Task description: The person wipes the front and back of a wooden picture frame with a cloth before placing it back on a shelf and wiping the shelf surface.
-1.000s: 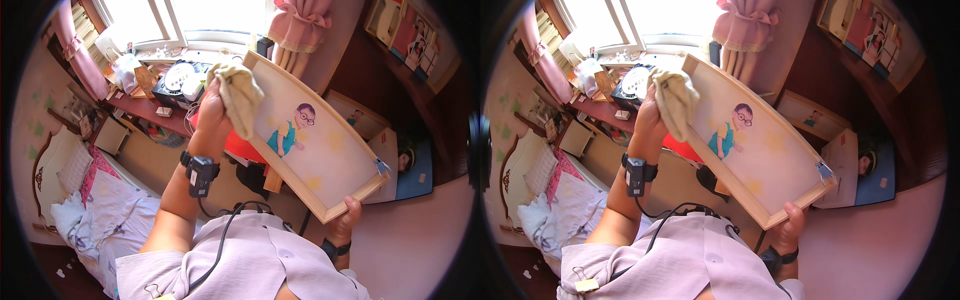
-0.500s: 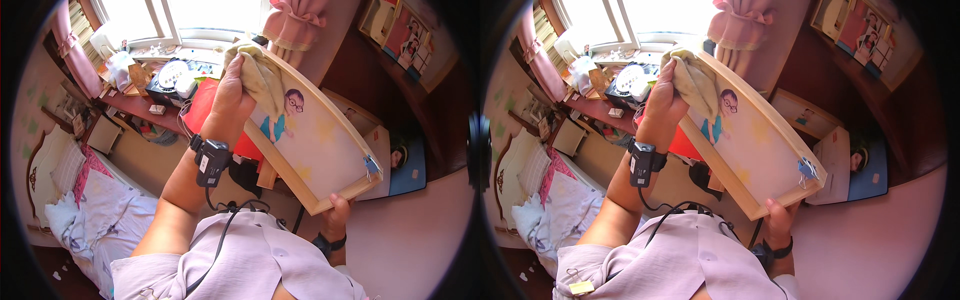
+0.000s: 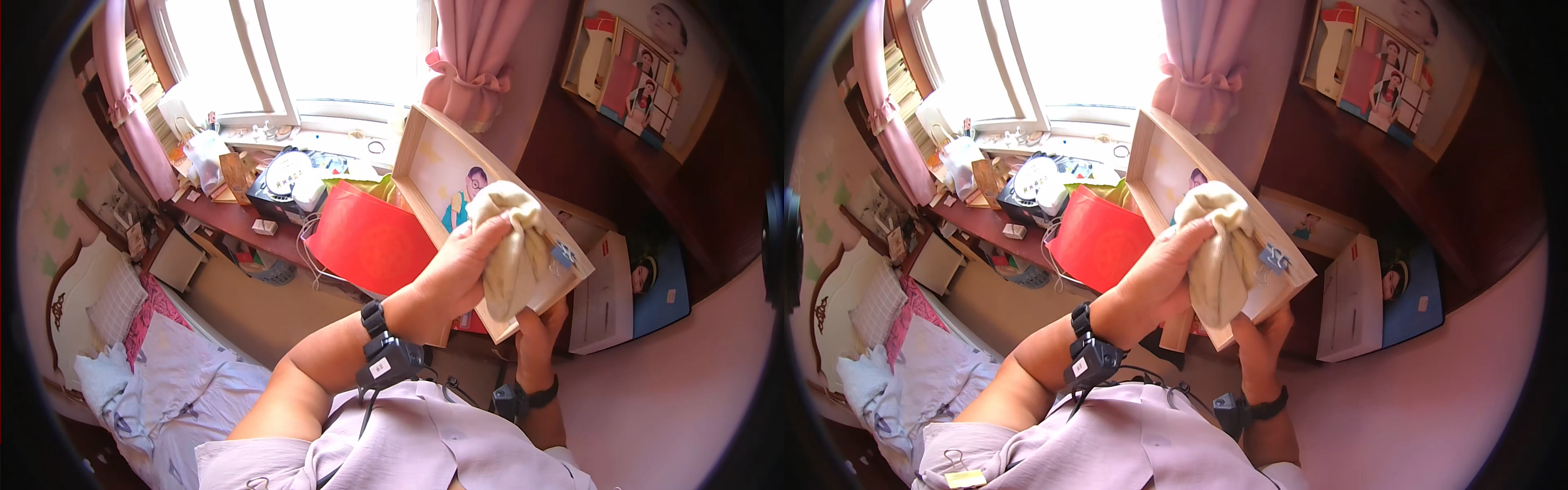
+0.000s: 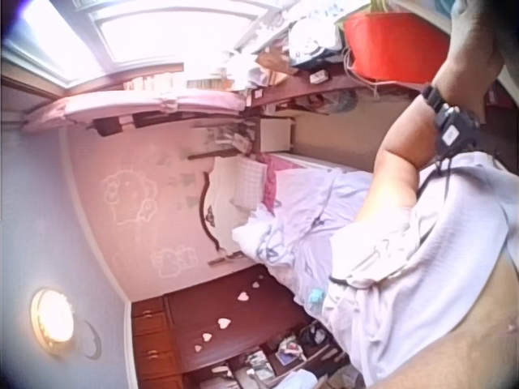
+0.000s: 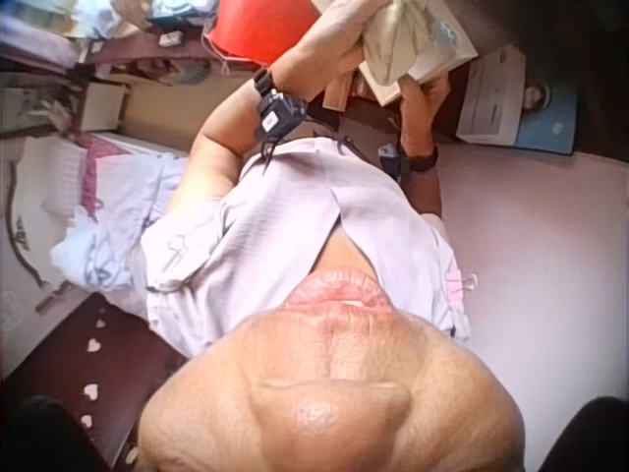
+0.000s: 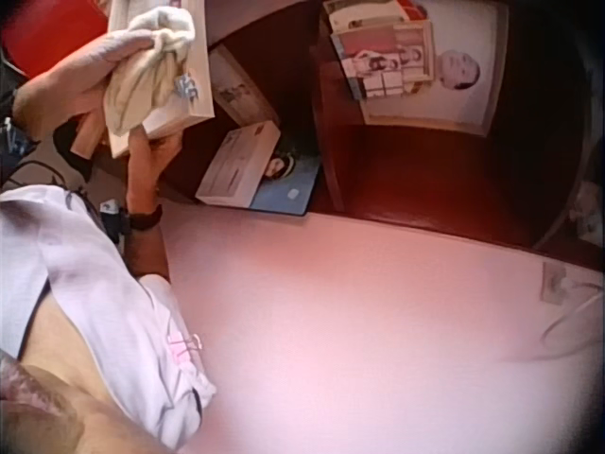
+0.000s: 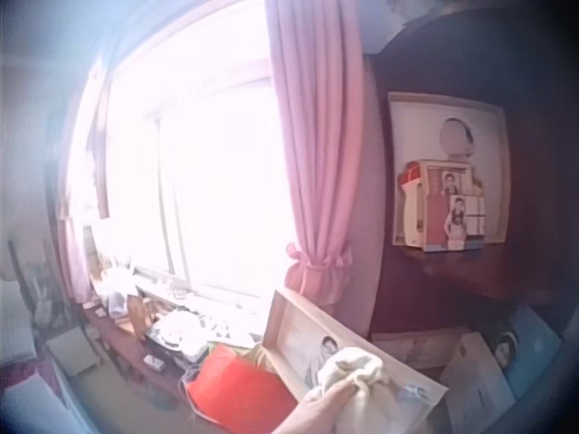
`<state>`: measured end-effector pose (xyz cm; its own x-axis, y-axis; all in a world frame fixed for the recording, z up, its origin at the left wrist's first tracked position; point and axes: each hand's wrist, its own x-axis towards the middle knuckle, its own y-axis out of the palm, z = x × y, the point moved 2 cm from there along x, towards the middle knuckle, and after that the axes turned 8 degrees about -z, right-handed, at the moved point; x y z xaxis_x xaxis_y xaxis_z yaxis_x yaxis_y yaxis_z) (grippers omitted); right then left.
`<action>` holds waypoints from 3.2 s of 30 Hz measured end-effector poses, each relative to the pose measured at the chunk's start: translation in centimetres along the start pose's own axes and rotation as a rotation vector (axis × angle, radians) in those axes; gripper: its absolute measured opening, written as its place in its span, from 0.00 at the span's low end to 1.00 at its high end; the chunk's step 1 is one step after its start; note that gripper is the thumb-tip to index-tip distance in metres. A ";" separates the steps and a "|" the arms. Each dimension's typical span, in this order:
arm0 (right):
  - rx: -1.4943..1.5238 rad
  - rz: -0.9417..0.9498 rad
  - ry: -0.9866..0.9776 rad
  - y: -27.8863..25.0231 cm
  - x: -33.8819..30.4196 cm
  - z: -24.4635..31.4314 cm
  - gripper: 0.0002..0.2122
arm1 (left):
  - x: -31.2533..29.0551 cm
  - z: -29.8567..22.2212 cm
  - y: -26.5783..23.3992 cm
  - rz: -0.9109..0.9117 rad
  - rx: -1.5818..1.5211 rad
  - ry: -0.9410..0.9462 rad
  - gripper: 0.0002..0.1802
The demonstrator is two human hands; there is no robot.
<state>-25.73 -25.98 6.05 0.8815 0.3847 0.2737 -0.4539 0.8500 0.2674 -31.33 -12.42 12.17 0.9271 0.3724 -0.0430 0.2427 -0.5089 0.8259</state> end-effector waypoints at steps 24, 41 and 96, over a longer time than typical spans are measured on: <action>0.302 -0.082 0.237 -0.4 0.1 1.8 0.26 | 7.6 -13.1 -8.0 -0.295 0.435 0.477 0.16; 0.164 -0.045 0.070 -0.2 -0.8 2.2 0.30 | -0.8 0.0 2.8 0.235 0.744 0.112 0.16; 0.102 0.056 -0.010 -0.8 -2.9 4.1 0.23 | -2.9 -3.0 3.3 -0.007 1.653 1.468 0.26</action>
<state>-28.40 -29.24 8.83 0.8534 0.4263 0.2999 -0.5135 0.7862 0.3439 -34.04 -12.79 16.72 0.3129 0.1245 0.9416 0.9339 -0.2208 -0.2812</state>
